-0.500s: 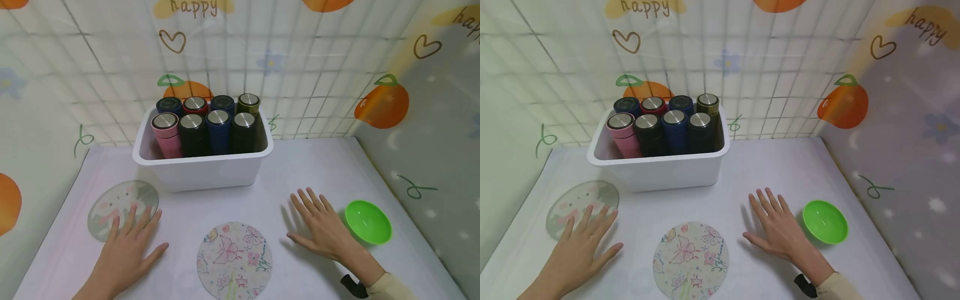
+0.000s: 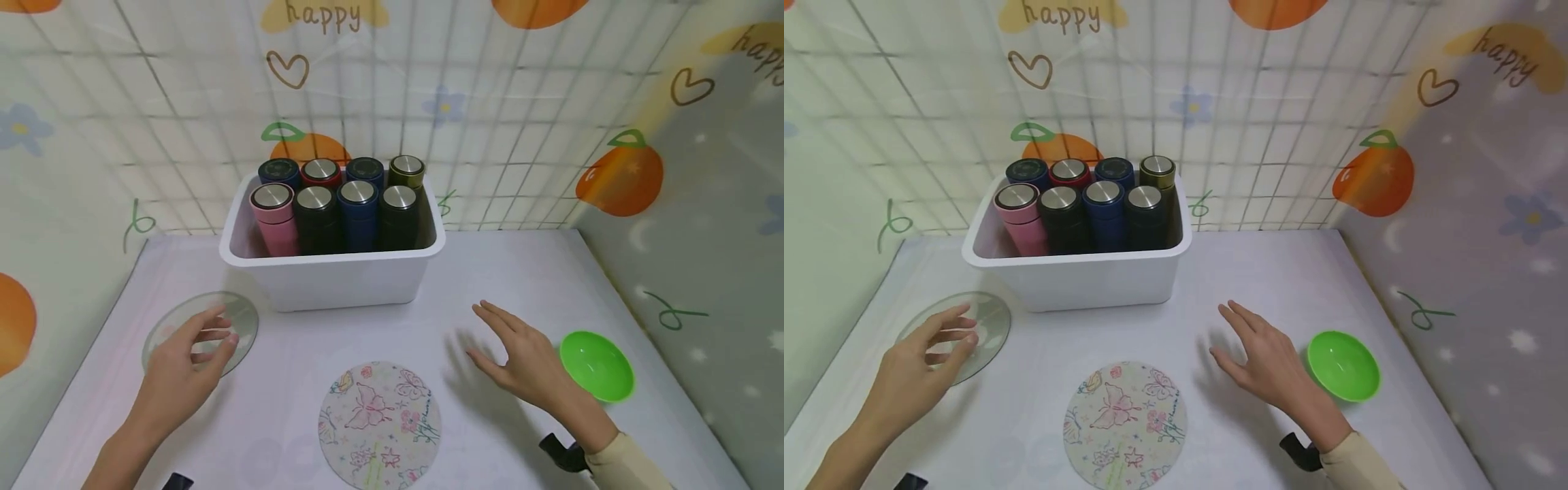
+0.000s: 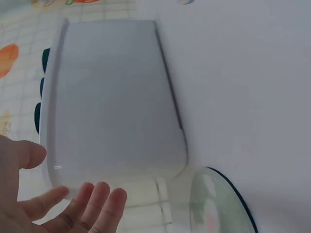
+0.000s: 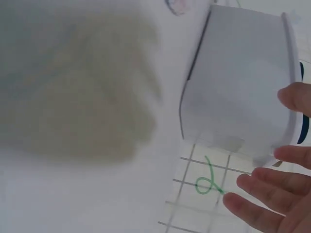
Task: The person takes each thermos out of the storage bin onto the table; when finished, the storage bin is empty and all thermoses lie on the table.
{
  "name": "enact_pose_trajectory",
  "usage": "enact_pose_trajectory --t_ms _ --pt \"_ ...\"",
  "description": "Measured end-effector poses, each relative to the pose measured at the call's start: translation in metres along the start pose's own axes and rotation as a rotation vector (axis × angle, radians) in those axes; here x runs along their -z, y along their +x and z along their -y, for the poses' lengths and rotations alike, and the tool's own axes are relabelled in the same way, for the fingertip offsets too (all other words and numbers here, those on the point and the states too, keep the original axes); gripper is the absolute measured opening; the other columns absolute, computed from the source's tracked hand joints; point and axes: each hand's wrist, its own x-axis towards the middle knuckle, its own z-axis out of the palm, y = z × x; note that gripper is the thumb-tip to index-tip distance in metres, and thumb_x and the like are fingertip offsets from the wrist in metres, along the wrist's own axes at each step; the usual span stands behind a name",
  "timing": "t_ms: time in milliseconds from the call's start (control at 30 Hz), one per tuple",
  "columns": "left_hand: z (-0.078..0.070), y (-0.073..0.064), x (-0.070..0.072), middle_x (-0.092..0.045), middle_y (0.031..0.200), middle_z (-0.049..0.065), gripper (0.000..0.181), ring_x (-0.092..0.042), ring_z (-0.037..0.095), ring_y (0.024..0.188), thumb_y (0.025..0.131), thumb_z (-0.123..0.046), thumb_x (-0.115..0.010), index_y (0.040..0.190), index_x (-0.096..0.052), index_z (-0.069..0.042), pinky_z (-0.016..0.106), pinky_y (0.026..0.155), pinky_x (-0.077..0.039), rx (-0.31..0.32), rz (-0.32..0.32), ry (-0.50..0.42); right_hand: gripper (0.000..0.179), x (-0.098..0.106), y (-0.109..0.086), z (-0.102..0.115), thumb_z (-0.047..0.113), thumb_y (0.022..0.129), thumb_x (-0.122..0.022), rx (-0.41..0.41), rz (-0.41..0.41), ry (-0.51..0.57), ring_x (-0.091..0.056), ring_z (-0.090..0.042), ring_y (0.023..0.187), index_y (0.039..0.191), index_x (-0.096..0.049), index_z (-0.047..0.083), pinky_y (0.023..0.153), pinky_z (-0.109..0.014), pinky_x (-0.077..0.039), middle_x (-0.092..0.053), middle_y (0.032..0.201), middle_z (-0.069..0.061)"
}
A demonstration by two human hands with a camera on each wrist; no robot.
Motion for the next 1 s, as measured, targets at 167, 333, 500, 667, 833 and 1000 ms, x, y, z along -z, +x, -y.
enact_pose_trajectory --t_ms 167,333,500,667,833,1000 --pt "-0.003 0.016 0.008 -0.062 0.121 0.008 0.045 -0.061 -0.007 0.097 0.099 -0.018 -0.064 0.142 -0.052 -0.012 0.018 0.068 -0.054 0.096 -0.030 -0.141 0.067 0.004 0.010 0.005 0.026 0.080 -0.082 -0.054 -0.049 0.089 -0.061 -0.033 0.117 0.137 -0.057 0.002 0.085 -0.048 -0.055 -0.059 0.136 -0.016" --pt "-0.005 0.043 0.014 -0.059 0.121 0.004 0.043 -0.065 0.001 0.093 0.101 -0.020 -0.061 0.141 -0.051 -0.008 0.026 0.064 -0.057 0.173 -0.062 -0.285 0.068 0.010 0.016 0.007 0.024 0.078 -0.085 -0.090 -0.076 0.096 -0.061 -0.029 0.118 0.136 -0.058 0.002 0.077 -0.043 -0.057 -0.059 0.137 -0.014" --pt "-0.004 0.066 0.028 -0.057 0.119 0.001 0.047 -0.065 -0.001 0.094 0.101 -0.027 -0.060 0.142 -0.048 -0.008 0.029 0.063 -0.057 0.246 -0.054 -0.337 0.067 0.010 0.027 0.009 0.025 0.078 -0.084 -0.074 -0.096 0.104 -0.060 -0.029 0.120 0.136 -0.059 0.002 0.081 -0.045 -0.056 -0.059 0.138 -0.012" --pt "0.002 0.089 0.037 -0.060 0.115 0.000 0.052 -0.066 0.002 0.092 0.099 -0.027 -0.065 0.144 -0.047 -0.007 0.032 0.062 -0.058 0.339 0.010 -0.563 0.065 0.008 0.036 0.011 0.022 0.078 -0.084 -0.050 -0.119 0.119 -0.060 -0.030 0.119 0.134 -0.060 0.001 0.080 -0.046 -0.056 -0.060 0.136 -0.013" --pt "0.002 0.113 0.039 -0.057 0.117 0.000 0.061 -0.067 0.003 0.093 0.099 -0.030 -0.065 0.148 -0.039 -0.005 0.033 0.067 -0.059 0.409 0.078 -0.662 0.062 0.008 0.039 0.010 0.021 0.078 -0.084 -0.047 -0.144 0.118 -0.061 -0.029 0.118 0.132 -0.061 0.001 0.079 -0.045 -0.056 -0.060 0.135 -0.013" --pt "-0.001 0.131 0.038 -0.049 0.129 0.010 0.065 -0.065 0.005 0.095 0.099 -0.031 -0.064 0.151 -0.036 -0.002 0.033 0.071 -0.058 0.461 0.121 -0.677 0.057 0.009 0.042 0.009 0.019 0.078 -0.084 -0.052 -0.166 0.116 -0.060 -0.031 0.120 0.128 -0.064 0.002 0.087 -0.051 -0.053 -0.060 0.135 -0.015"
